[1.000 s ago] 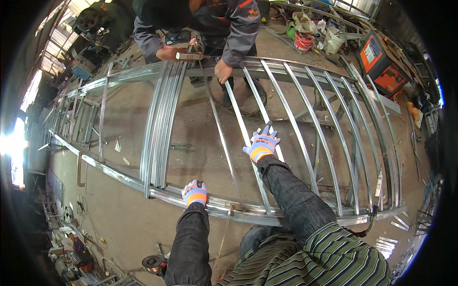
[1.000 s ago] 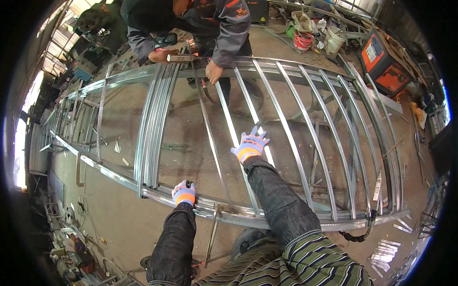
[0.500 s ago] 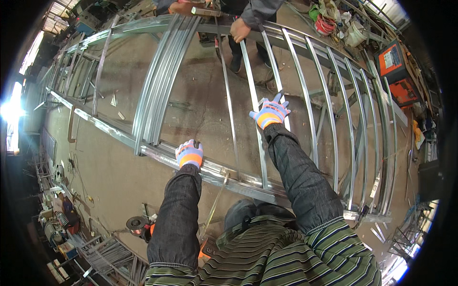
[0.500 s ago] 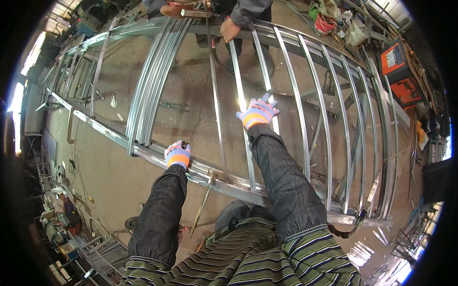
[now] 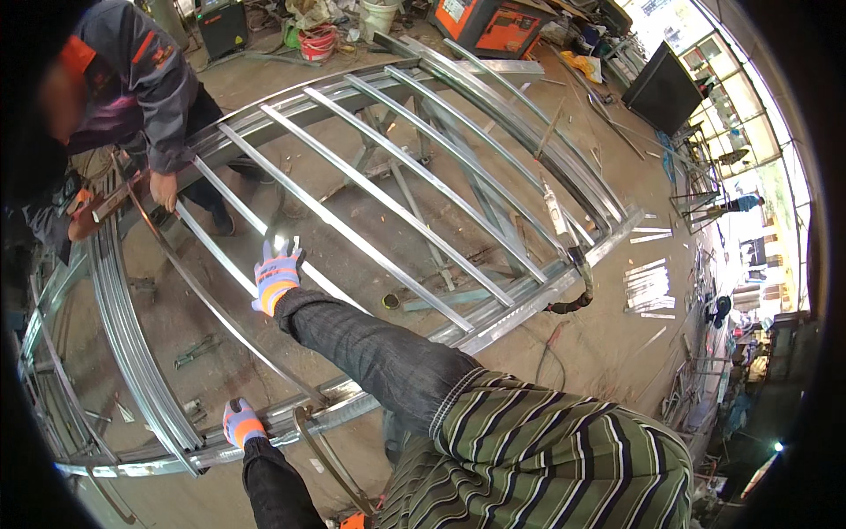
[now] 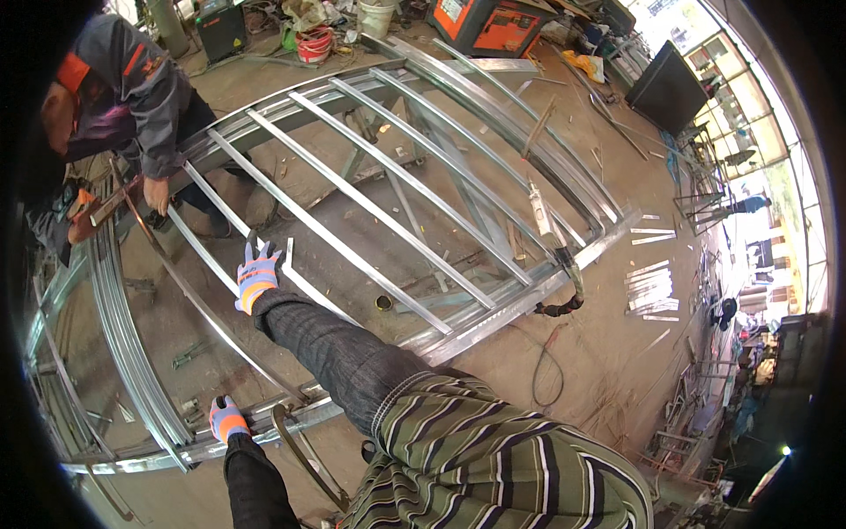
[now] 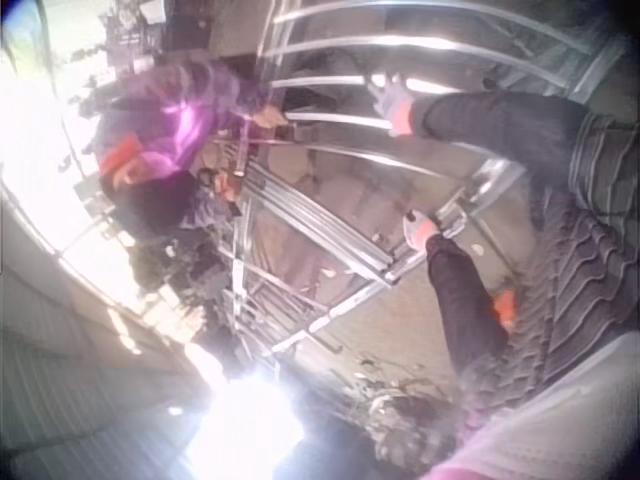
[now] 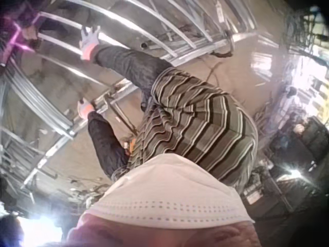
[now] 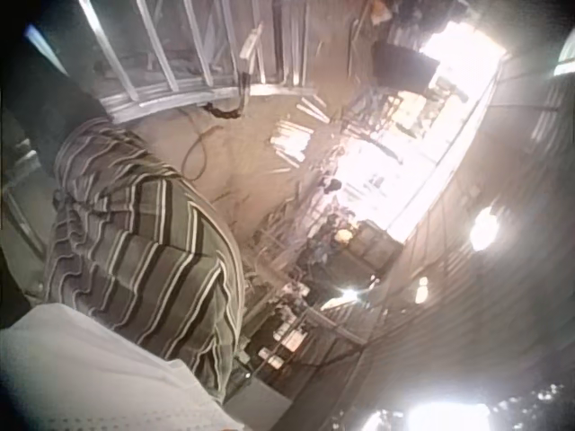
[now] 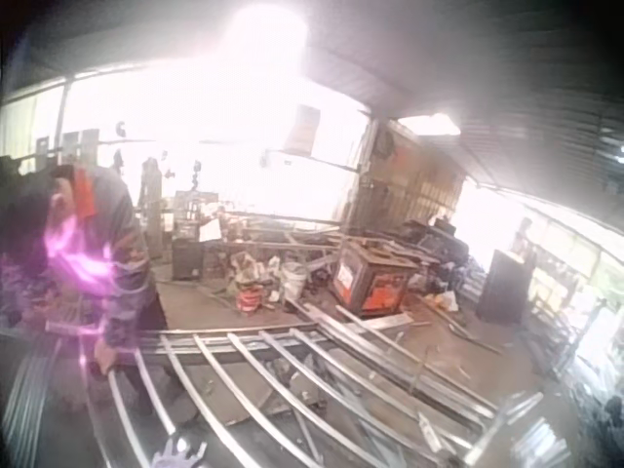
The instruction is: The person positions and welds metal bars onto a large metal frame using a handheld welding torch. They retrieve additional metal bars from a nearby rack and continue welding them into place on the frame.
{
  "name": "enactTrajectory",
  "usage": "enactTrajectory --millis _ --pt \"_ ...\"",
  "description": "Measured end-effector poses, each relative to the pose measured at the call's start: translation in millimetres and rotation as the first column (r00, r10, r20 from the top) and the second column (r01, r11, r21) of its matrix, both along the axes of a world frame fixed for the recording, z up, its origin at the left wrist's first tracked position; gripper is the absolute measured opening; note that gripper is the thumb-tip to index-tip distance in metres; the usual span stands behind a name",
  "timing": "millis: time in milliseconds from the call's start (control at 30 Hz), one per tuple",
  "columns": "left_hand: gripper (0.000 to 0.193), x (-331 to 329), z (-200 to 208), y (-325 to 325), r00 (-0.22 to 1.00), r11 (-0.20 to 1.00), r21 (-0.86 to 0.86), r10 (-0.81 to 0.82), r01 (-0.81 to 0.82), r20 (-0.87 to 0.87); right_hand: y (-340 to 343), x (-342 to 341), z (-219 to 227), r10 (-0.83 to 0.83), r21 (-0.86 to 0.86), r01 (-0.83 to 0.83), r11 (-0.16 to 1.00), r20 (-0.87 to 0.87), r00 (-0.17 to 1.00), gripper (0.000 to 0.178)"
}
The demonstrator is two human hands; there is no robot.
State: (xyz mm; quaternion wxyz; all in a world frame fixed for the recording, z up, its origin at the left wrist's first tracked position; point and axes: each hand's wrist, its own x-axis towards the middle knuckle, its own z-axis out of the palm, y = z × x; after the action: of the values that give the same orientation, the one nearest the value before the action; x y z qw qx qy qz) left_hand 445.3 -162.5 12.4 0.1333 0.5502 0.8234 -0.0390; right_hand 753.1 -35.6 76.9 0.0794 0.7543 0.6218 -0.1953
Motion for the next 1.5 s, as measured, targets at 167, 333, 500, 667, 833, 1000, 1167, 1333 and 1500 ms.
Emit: enactTrajectory --millis 167,333,500,667,833,1000,1167,1333,1500 --pt "0.036 9.4 14.3 -4.2 0.993 0.989 -0.093 -0.114 0.113 -0.014 6.6 3.3 -17.4 0.003 -0.091 -0.028 0.995 -0.266 0.964 0.075" --pt "0.038 17.5 28.5 -1.1 0.994 0.985 -0.17 -0.014 -0.004 -0.105 3.4 -4.1 3.5 -0.033 -0.045 0.037 0.998 0.085 0.996 0.084" --pt "0.042 16.4 26.2 0.1 0.998 0.986 -0.162 -0.049 0.044 -0.031 4.7 -13.0 20.2 -0.038 -0.104 0.051 0.993 0.132 0.991 0.087" --pt "0.044 18.3 30.6 -3.8 0.998 0.998 -0.059 -0.023 0.026 0.054 1.5 -14.3 4.1 -0.071 -0.029 0.077 0.997 0.177 0.982 0.087" --pt "0.041 14.2 36.7 -7.3 0.983 0.995 0.063 -0.082 0.073 0.162 9.3 -0.8 -17.9 -0.095 -0.01 0.098 0.995 0.157 0.983 0.097" --pt "0.039 11.5 30.8 -17.4 0.939 0.955 0.237 -0.238 0.18 0.247 -48.2 -0.1 3.5 0.005 0.344 0.22 0.913 -0.549 0.836 0.074" --pt "0.046 6.1 15.8 -17.8 0.78 0.838 -0.03 -0.493 0.545 0.385 -197.2 -82.2 34.2 0.162 0.456 0.08 0.886 -0.466 0.87 0.067" --pt "0.041 -3.1 19.8 -23.8 0.663 0.717 -0.002 -0.644 0.697 0.383 -266.5 -182.2 70.2 0.178 0.435 0.077 0.897 -0.514 0.839 0.074" --pt "0.039 -12.5 20.5 -23.5 0.66 0.738 0.029 -0.62 0.674 0.425 -302.9 -241.4 103.6 0.311 0.463 0.017 0.886 -0.621 0.72 0.076"
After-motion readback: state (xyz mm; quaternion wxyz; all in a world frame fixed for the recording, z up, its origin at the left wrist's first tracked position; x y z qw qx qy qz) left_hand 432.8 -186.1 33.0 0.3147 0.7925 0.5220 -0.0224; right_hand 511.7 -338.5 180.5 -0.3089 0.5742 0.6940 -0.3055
